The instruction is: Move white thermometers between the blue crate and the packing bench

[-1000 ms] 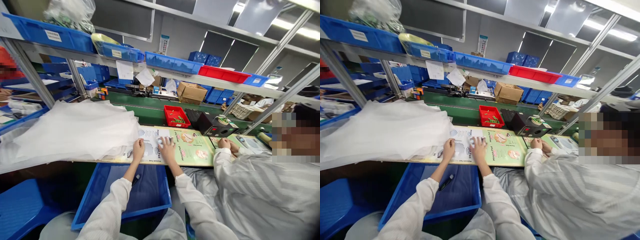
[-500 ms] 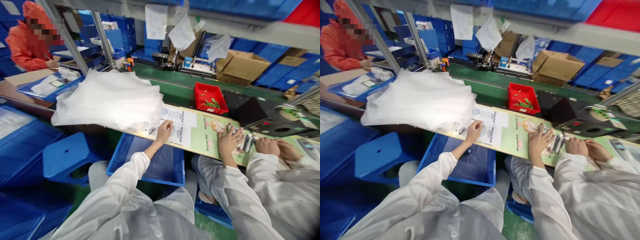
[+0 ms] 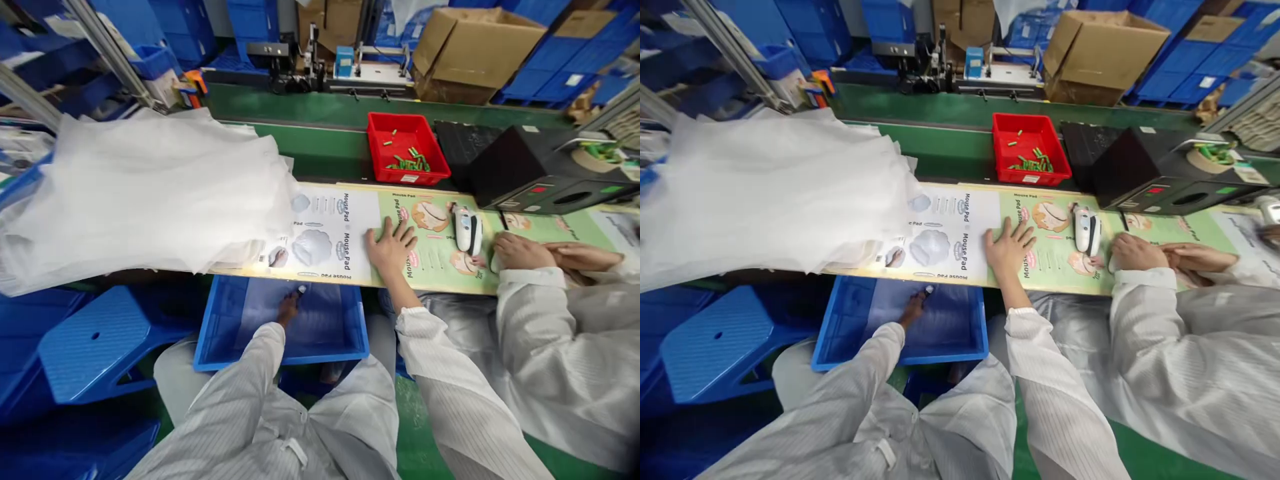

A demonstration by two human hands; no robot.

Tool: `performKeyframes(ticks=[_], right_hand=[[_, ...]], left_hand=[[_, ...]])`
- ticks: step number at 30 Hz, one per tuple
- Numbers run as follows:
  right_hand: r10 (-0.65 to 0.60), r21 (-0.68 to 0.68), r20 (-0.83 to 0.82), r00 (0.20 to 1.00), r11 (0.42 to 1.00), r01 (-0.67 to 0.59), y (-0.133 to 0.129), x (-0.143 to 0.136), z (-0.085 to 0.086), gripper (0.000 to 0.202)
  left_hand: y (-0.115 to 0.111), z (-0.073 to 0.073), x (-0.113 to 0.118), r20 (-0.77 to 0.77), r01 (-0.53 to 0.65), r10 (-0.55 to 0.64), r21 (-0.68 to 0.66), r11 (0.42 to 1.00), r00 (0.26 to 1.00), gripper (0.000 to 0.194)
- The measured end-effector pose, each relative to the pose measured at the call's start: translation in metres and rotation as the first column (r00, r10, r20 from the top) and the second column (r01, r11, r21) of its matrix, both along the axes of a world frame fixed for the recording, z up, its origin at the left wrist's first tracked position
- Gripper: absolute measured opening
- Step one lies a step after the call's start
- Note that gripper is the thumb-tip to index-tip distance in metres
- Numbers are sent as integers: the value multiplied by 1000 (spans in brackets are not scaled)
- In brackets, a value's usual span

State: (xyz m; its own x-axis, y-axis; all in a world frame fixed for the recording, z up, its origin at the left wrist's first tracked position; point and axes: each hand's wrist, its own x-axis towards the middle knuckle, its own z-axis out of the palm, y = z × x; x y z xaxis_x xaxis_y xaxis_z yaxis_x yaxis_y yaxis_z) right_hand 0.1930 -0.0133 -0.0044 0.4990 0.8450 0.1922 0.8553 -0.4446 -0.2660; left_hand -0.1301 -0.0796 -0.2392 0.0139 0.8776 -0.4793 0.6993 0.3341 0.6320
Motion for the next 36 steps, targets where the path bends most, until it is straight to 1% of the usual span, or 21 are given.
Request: performKeyframes(ticks=[3,6,10,13,14,16,18,20,22,24,25,26,27,28,29,30,31,32,34,35,36], right_hand=[[-3,16,11,1000,1000,3,-1,-2,1,81],[-2,23,14,1000,1000,1,-2,-4,0,81],[8,30,21,1000,1000,-9,-1,-2,-2,81],[1,29,39,999,1000,-2,-1,-1,-4,81],[-2,27,45,999,1000,0,-1,-1,-5,81],[0,22,55,999,1000,-1,-1,-2,-6,81],[8,17,54,999,1000,-8,-1,-2,-7,80],[8,23,41,999,1000,-9,1,2,-6,80],[3,60,19,1000,998,-4,3,9,-2,78],[46,141,-42,998,989,-40,-2,11,4,69],[98,202,-102,990,976,-75,-9,8,7,65],[171,271,-183,968,955,-118,-21,0,11,62],[260,338,-276,925,928,-160,-39,-14,14,60],[361,391,-368,857,896,-210,-62,-33,17,59],[452,427,-455,768,867,-257,-89,-56,19,58],[525,421,-518,676,844,-332,-118,-81,18,55],[595,388,-577,559,802,-453,-148,-108,16,55],[608,370,-643,466,779,-506,-175,-133,14,63],[524,336,-767,370,819,-464,-214,-173,12,81],[475,327,-810,343,852,-409,-224,-186,15,89],[432,316,-843,321,881,-353,-227,-193,20,93]], left_hand=[[-7,-11,3,-98,-47,47,2,999,994,29],[-4,-13,0,-133,-76,78,26,997,988,31],[10,-4,-4,-77,-72,71,-12,997,995,22],[10,8,-2,3,-50,51,-53,997,999,15],[8,13,-1,34,-39,42,-61,997,999,16],[-3,27,-1,89,-25,32,-73,997,995,26],[-20,46,-2,135,-32,41,-70,997,990,35],[-45,69,-2,170,-45,54,-55,997,984,39],[-74,94,1,255,-26,36,-44,999,966,46],[-103,115,9,399,0,21,-52,999,917,55],[-117,124,13,482,-9,38,-62,998,875,58],[-129,133,18,556,-45,83,-81,996,827,59],[-139,141,22,612,-106,150,-108,989,776,59],[-148,149,25,652,-174,221,-138,975,725,58],[-156,157,26,675,-240,282,-158,958,682,56],[-163,166,26,686,-294,321,-161,942,653,53],[-168,174,25,691,-332,332,-139,933,643,49],[-173,184,23,692,-353,317,-95,931,649,46],[-178,203,18,686,-367,266,1,930,677,40],[-179,212,16,688,-366,244,33,930,683,39],[-177,222,15,701,-357,219,55,932,679,40]])
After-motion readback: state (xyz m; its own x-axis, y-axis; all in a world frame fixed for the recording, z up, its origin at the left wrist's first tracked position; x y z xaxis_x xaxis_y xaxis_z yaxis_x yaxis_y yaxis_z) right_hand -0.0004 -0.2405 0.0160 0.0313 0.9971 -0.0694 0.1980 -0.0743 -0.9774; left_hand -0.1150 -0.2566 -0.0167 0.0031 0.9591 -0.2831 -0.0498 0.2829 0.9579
